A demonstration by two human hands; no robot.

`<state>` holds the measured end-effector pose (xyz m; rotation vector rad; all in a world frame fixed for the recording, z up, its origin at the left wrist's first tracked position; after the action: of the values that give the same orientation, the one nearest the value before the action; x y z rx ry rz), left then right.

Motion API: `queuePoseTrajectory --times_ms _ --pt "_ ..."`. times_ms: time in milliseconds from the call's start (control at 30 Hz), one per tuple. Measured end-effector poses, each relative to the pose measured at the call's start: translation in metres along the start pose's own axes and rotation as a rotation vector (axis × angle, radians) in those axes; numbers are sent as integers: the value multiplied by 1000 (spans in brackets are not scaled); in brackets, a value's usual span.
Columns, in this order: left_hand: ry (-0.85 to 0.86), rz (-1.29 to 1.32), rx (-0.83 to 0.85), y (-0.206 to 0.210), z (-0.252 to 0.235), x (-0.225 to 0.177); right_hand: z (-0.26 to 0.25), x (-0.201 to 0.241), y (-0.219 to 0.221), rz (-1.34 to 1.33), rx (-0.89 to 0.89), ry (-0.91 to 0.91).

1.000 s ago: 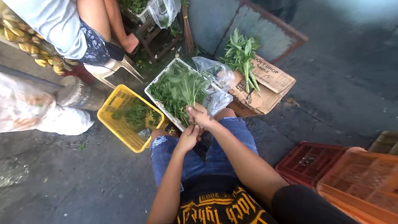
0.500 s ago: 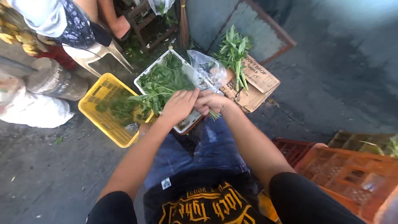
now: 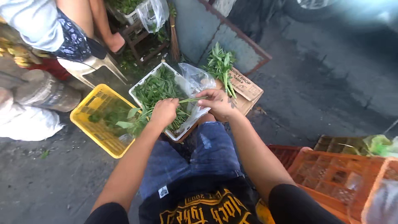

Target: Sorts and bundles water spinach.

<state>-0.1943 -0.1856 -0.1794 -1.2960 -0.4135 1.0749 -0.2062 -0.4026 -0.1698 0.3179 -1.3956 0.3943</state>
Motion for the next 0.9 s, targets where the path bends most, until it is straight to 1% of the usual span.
queuePoseTrajectory --times_ms 100,200,267,333,400,467,500,533,567,633,700,733,767,800,833,900 --pt "31 109 101 -4 4 2 -14 11 5 58 -83 -61" --pt "99 279 159 -17 11 1 -26 39 17 220 -26 -44" --pt "162 445 104 -29 10 -1 -38 59 28 354 18 -52" --pt "182 648 2 -39 5 5 -54 76 34 450 33 -139" --pt "178 783 -86 -47 3 21 -68 90 36 418 51 -277" --pt "142 901 -195 -57 10 47 -79 94 34 306 125 -292" --pt "145 1006 -281 -60 16 62 -85 85 30 247 141 -265" --pt "161 1128 -374 -63 23 79 -93 68 25 215 131 -210" --pt "179 1243 -466 -64 30 96 -103 41 20 225 108 -126" --pt "184 1418 -633 -62 46 127 -122 -41 13 371 84 119" --pt "145 1513 -753 -56 65 152 -129 -136 16 630 137 422" --pt "137 1539 -794 -53 74 161 -123 -169 22 735 190 574" --pt "143 1566 -824 -49 82 169 -114 -195 26 817 229 683" --pt "152 1596 -847 -44 88 176 -107 -212 29 881 272 746" --pt "156 1624 -863 -39 92 182 -105 -220 29 941 306 769" --pt "149 1644 -876 -32 95 188 -117 -210 21 1021 314 766"
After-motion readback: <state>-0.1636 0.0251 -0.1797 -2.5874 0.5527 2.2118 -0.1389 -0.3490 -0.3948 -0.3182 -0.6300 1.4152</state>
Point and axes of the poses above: each hand's wrist, its own z-axis away from the middle knuckle, its own y-axis out of the palm, x = y × z, the point moved 5 cm from there along -z, towards the middle knuckle, and after that the axes turned 14 degrees about x, right-handed, at the moved point
